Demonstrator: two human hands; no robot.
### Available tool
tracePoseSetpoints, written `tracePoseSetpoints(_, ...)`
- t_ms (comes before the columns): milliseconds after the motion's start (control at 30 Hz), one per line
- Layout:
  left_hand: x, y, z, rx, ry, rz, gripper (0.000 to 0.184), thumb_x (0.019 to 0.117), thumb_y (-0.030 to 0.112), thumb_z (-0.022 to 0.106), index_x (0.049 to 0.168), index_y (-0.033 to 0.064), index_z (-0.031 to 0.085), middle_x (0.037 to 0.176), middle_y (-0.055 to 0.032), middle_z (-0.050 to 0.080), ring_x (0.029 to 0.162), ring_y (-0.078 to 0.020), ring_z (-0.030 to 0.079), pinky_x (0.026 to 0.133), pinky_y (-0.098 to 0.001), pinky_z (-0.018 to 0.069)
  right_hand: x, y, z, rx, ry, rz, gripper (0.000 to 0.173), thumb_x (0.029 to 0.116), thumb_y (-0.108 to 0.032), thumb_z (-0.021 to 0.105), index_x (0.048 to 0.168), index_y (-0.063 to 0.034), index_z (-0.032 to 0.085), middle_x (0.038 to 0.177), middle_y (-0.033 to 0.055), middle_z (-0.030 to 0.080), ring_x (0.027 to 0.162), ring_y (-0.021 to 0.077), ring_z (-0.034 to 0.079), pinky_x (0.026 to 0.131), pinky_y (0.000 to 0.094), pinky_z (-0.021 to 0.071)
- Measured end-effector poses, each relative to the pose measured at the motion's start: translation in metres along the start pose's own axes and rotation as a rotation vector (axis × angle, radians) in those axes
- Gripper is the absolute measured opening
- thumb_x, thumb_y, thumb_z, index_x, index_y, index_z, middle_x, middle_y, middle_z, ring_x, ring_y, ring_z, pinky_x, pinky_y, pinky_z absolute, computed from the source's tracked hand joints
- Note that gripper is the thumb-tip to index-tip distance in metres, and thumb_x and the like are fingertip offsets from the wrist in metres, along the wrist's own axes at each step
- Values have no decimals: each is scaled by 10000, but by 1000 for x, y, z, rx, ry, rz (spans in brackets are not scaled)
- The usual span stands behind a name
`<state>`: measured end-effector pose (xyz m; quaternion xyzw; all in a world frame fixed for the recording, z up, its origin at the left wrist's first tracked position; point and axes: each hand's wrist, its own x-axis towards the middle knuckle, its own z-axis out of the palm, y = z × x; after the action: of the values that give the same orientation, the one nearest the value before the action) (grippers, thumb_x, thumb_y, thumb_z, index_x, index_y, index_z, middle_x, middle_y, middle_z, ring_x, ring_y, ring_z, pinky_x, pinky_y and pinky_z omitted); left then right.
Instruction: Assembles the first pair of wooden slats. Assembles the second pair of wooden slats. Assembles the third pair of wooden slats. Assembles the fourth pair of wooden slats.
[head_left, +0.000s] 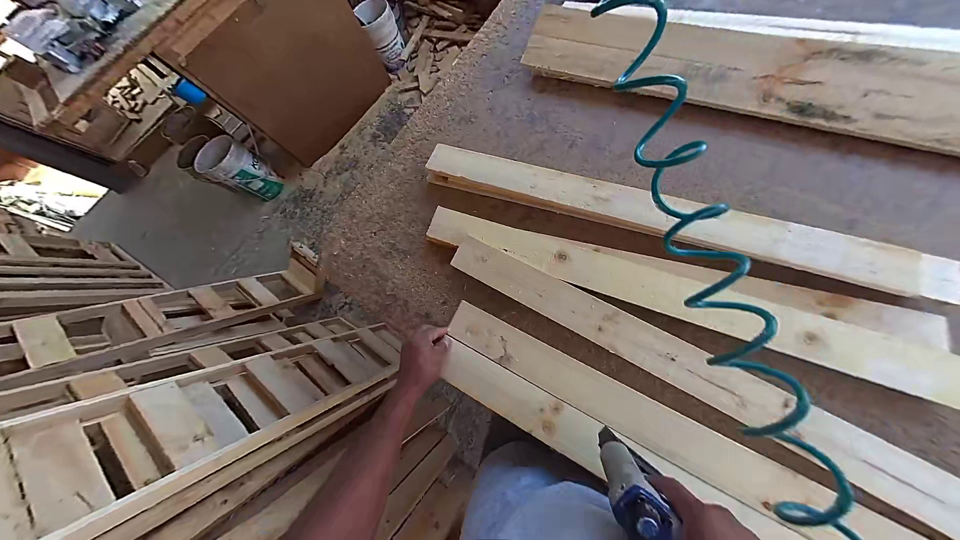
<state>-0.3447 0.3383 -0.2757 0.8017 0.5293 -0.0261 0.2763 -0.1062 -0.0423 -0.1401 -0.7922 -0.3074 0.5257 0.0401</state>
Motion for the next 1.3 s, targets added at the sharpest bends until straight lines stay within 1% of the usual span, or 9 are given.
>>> tracePoseSetpoints(133,-18,1,16,93,-155,365,367,910,366,761,1223,172,762,1231,-56,720,1268,-284,588,1082,-512,475,28,-52,2,-125,-112,3,646,858,-477,757,1433,-241,581,1047,192,746,976,440,713,820,671,540)
tracePoseSetpoints(233,8,6,9,234,-253,612,772,770,599,812,1412,212,629,1463,-14,594,1460,-301,419,1176,-562,364,52,-92,0,-122,-129,-9,609,883,-465,721,1432,-251,566,1075,176,737,999,418,709,828,646,546)
tracePoseSetpoints(333,40,17,-1,329,-411,820,1099,639,676,863,1549,201,469,1629,-3,416,1561,-331,233,1233,-625,219,72,-134,7,-112,-120,16,619,885,-495,692,1427,-228,558,1072,172,731,992,405,710,815,630,550)
tracePoseSetpoints(500,67,28,-1,429,-574,924,1401,509,756,870,1644,201,264,1718,-20,219,1593,-343,103,1226,-690,127,99,-175,17,-60,-168,28,574,909,-477,668,1400,-195,571,1127,177,716,1053,396,697,844,624,546)
tracePoseSetpoints(567,68,26,2,430,-599,907,1412,511,755,871,1650,196,249,1732,-17,170,1599,-344,49,1227,-702,72,107,-182,19,-54,-170,48,571,914,-497,657,1387,-185,580,1128,173,716,1055,389,697,850,617,548)
tracePoseSetpoints(667,68,28,5,396,-659,842,1310,535,665,919,1614,203,337,1733,15,163,1602,-335,0,1222,-704,5,116,-193,19,-71,-202,98,591,923,-531,642,1396,-184,570,1144,173,714,1070,389,694,858,617,545)
tracePoseSetpoints(800,69,30,7,373,-679,845,1236,572,609,928,1594,188,374,1727,35,187,1602,-336,-1,1203,-723,11,123,-209,17,-104,-261,123,578,933,-479,651,1415,-178,550,1162,187,705,1088,403,686,865,626,538)
tracePoseSetpoints(1033,68,22,9,264,-611,908,1160,605,502,938,1571,138,410,1670,-2,345,1593,-240,159,1199,-738,21,128,-228,12,-141,-300,121,549,932,-440,655,1386,-149,548,1159,202,693,1087,418,678,847,632,537)
tracePoseSetpoints(1300,62,17,13,235,-554,914,1103,637,390,937,1564,96,416,1656,-31,371,1577,-234,224,1208,-728,56,128,-233,11,-176,-329,106,515,948,-408,638,1366,-123,541,1108,210,697,1034,428,691,808,626,543)
